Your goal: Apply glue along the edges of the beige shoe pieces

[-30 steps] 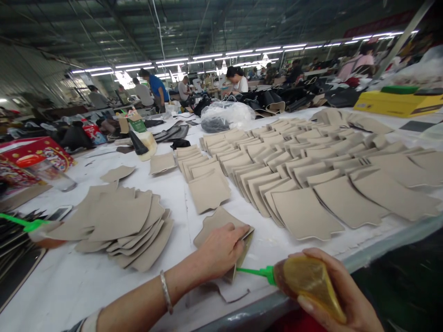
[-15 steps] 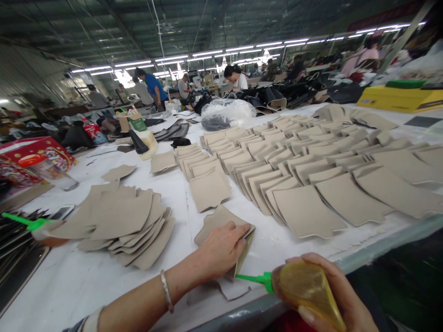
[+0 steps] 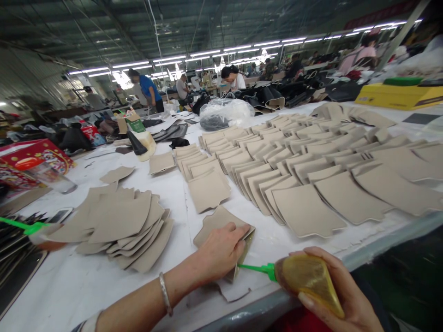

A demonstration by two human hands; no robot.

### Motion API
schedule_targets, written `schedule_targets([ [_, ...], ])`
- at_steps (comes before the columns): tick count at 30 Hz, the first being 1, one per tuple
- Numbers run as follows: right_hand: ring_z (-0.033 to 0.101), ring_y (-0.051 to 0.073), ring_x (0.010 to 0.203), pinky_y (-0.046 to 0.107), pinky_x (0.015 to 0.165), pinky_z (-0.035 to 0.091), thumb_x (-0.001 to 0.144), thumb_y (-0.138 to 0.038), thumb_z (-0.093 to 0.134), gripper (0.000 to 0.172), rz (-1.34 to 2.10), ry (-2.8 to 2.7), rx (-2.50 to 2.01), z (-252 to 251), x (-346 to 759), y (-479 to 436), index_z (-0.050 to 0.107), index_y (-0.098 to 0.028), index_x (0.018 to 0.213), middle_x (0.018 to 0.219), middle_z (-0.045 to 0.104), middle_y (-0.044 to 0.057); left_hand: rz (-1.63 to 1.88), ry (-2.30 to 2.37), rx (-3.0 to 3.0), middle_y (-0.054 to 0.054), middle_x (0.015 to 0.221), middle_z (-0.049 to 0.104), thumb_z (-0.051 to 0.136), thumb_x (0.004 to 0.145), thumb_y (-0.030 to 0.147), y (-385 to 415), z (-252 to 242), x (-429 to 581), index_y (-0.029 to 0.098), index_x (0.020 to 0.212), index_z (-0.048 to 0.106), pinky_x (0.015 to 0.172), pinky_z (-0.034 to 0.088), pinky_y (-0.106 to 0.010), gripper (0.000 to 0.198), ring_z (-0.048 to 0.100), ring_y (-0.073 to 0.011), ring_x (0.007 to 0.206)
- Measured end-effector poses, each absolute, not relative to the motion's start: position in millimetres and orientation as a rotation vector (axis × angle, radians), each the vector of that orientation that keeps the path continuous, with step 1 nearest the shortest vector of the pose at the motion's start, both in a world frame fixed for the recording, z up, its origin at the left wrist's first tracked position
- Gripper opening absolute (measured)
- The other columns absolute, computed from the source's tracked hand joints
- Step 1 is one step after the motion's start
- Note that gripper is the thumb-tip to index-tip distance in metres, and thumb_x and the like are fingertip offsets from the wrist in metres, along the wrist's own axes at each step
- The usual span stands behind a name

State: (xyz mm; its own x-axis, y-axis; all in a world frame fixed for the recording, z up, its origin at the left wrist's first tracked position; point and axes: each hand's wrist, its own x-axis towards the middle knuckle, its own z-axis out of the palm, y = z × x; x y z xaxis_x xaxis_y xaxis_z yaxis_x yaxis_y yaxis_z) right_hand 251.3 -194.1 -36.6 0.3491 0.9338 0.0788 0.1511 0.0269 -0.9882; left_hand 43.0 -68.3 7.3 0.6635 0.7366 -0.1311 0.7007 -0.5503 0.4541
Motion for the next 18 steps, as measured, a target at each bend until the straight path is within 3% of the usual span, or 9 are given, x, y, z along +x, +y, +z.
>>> schedule_targets([
  [7, 0.060, 0.024, 0.105, 0.024, 0.091, 0.050, 0.085, -0.038, 0.071, 0.050, 0.561, -1.380, -1.406, -51, 285, -179, 0.046, -0.028, 0.127, 0.118, 0.058, 0.005, 0.074, 1.117, 2.377, -0.005, 0.102, 0.061, 0.030, 0.093, 0.023, -65, 11, 44, 0.026, 0.133, 0.050, 0.084, 0.045, -0.031, 0.045, 0.060, -0.0191, 0.089],
  [11, 0.061, 0.022, 0.104, 0.022, 0.089, 0.050, 0.089, -0.037, 0.066, 0.048, 0.635, -1.493, -1.380, -53, 288, -181, 0.042, -0.029, 0.130, 0.118, 0.058, 0.005, 0.115, 1.104, 2.367, -0.004, 0.099, 0.062, 0.030, 0.093, 0.023, -64, 10, 46, 0.027, 0.132, 0.052, 0.083, 0.046, -0.030, 0.044, 0.060, -0.0187, 0.087],
  [18, 0.060, 0.021, 0.101, 0.021, 0.086, 0.050, 0.086, -0.041, 0.068, 0.048, 0.336, -1.401, -1.461, -48, 293, -163, 0.047, -0.027, 0.126, 0.116, 0.057, 0.004, 0.139, 1.082, 2.333, -0.003, 0.096, 0.062, 0.033, 0.092, 0.021, -64, 11, 47, 0.029, 0.127, 0.057, 0.083, 0.046, -0.028, 0.043, 0.062, -0.0178, 0.087],
])
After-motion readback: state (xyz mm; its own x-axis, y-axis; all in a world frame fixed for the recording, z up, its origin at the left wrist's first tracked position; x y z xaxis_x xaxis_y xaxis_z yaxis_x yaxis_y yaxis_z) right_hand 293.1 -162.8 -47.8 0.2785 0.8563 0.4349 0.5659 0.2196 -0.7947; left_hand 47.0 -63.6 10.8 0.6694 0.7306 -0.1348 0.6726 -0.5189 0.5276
